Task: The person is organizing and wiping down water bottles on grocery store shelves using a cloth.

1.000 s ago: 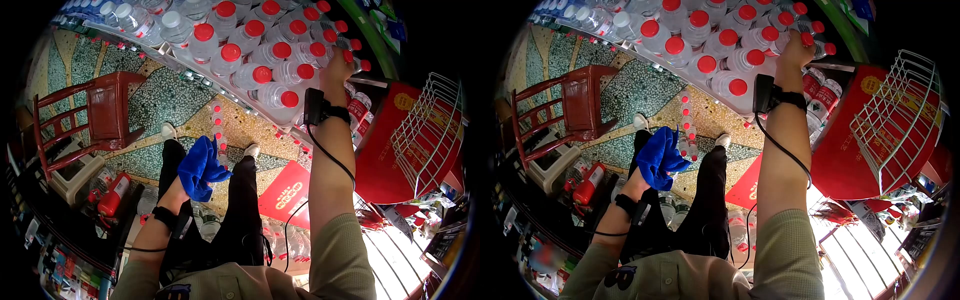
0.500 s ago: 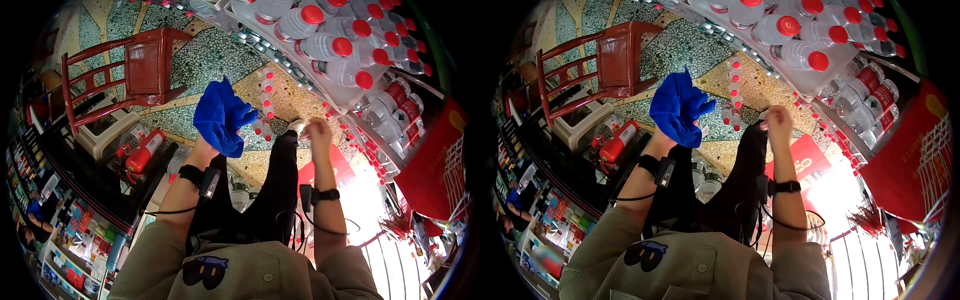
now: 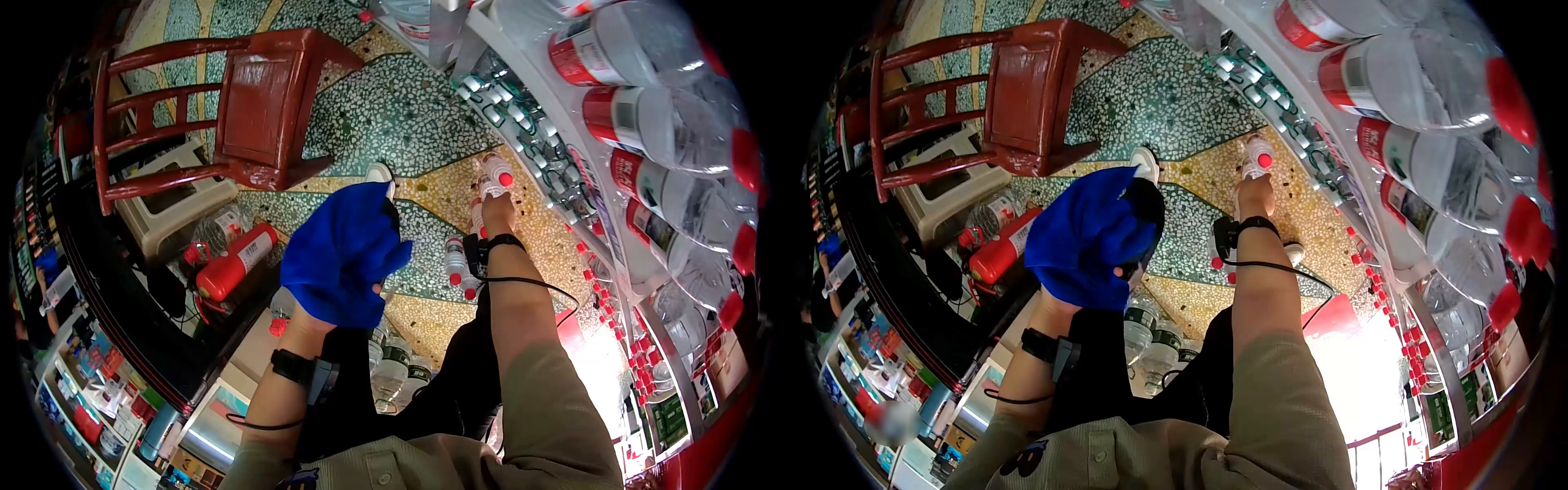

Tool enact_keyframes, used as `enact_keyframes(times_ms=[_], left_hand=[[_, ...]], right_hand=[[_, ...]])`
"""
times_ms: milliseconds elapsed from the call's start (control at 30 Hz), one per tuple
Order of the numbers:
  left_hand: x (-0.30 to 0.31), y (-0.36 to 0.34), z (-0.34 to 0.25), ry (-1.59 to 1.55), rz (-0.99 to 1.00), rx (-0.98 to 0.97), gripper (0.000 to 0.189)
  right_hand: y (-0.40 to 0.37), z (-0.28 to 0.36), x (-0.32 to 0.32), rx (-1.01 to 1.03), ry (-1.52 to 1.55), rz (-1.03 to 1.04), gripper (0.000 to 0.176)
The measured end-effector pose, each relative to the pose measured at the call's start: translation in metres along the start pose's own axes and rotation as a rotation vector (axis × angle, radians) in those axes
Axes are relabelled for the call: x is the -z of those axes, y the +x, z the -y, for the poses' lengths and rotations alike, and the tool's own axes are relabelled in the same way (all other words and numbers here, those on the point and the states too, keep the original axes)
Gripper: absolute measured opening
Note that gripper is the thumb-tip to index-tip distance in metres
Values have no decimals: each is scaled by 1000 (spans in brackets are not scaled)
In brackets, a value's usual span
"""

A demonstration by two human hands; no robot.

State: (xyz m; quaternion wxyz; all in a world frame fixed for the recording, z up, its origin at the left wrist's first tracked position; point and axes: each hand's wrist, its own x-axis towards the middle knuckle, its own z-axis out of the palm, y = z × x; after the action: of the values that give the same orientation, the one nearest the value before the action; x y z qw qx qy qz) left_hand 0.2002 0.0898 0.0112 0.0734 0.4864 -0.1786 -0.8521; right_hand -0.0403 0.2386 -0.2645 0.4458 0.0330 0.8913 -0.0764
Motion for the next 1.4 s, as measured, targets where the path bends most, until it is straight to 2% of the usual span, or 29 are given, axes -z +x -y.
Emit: enact_keyframes(times_ms=[33, 100, 133, 167, 200, 267, 367, 400, 433, 467, 500, 533, 600, 633, 667, 700, 733, 800, 867, 933, 967, 1067, 1100, 1200, 1267, 1333, 1400], left_hand=[[9, -3, 5, 228, -63, -28, 51], [-1, -9, 2, -186, -136, 63, 63], [-1, -9, 2, 326, -133, -100, 62], [-1, -12, 2, 521, -133, -182, 60], [-4, -15, 3, 552, -113, -217, 58], [-8, -21, 8, 298, -54, -151, 53], [-17, -25, 21, -49, 49, -20, 48], [-23, -25, 25, -33, 87, -13, 46], [-31, -26, 28, -6, 130, -6, 44], [-41, -29, 28, 71, 176, -18, 42], [-48, -32, 29, 367, 242, -113, 42], [-56, -36, 30, 654, 285, -229, 41], [-98, -46, 27, 499, 314, -137, 41], [-145, -60, 15, 56, 280, 76, 42], [-162, -65, 12, -166, 294, 187, 41], [-179, -70, 10, -385, 287, 304, 40], [-181, -69, 12, -384, 338, 313, 37], [-182, -60, 15, -380, 443, 324, 33], [-192, -61, 18, -452, 485, 325, 33], [-204, -65, 19, -409, 336, 301, 33], [-194, -53, 32, -370, 268, 231, 33], [-176, -23, 57, -347, 306, 163, 32], [-175, -19, 61, -465, 326, 168, 31], [-181, -8, 65, -376, 244, 245, 30], [-184, -8, 66, -232, 58, 229, 26], [-188, 1, 65, -7, -28, 225, 25], [-192, 10, 65, 22, 7, 134, 25]], right_hand=[[-5, 0, 3, 24, -36, -41, 54], [-31, 0, 25, 87, -127, -30, 48], [-39, -3, 35, 124, -169, -32, 46], [-50, -10, 42, 144, -180, -74, 48], [-67, -21, 53, 213, -136, -106, 48], [-119, -38, 90, 355, -43, -172, 49], [-198, -58, 159, 416, 345, -137, 48], [-237, -52, 190, 396, 574, -78, 43], [-264, -57, 217, 475, 609, -51, 42], [-293, -59, 245, 456, 580, 6, 43], [-323, -51, 270, 585, 675, 38, 45], [-344, -51, 294, 591, 615, 108, 48], [-367, -50, 315, 895, 542, 105, 50], [-376, -50, 319, 886, 468, 153, 49], [-385, -49, 323, 879, 393, 200, 48], [-385, -51, 311, 985, 444, 116, 46], [-383, -54, 301, 1091, 492, 30, 45], [-394, -51, 306, 1082, 417, -27, 48], [-397, -55, 307, 1008, 542, 66, 48], [-396, -44, 301, 1006, 771, 124, 45], [-395, -48, 293, 941, 899, 274, 41], [-391, -44, 288, 1039, 804, 215, 41], [-391, -42, 288, 1092, 748, 160, 40], [-393, -35, 277, 1148, 621, 23, 37], [-398, -34, 265, 1181, 451, -54, 35], [-403, -35, 259, 1228, 269, -113, 35], [-398, -39, 258, 1190, 343, -130, 37]])
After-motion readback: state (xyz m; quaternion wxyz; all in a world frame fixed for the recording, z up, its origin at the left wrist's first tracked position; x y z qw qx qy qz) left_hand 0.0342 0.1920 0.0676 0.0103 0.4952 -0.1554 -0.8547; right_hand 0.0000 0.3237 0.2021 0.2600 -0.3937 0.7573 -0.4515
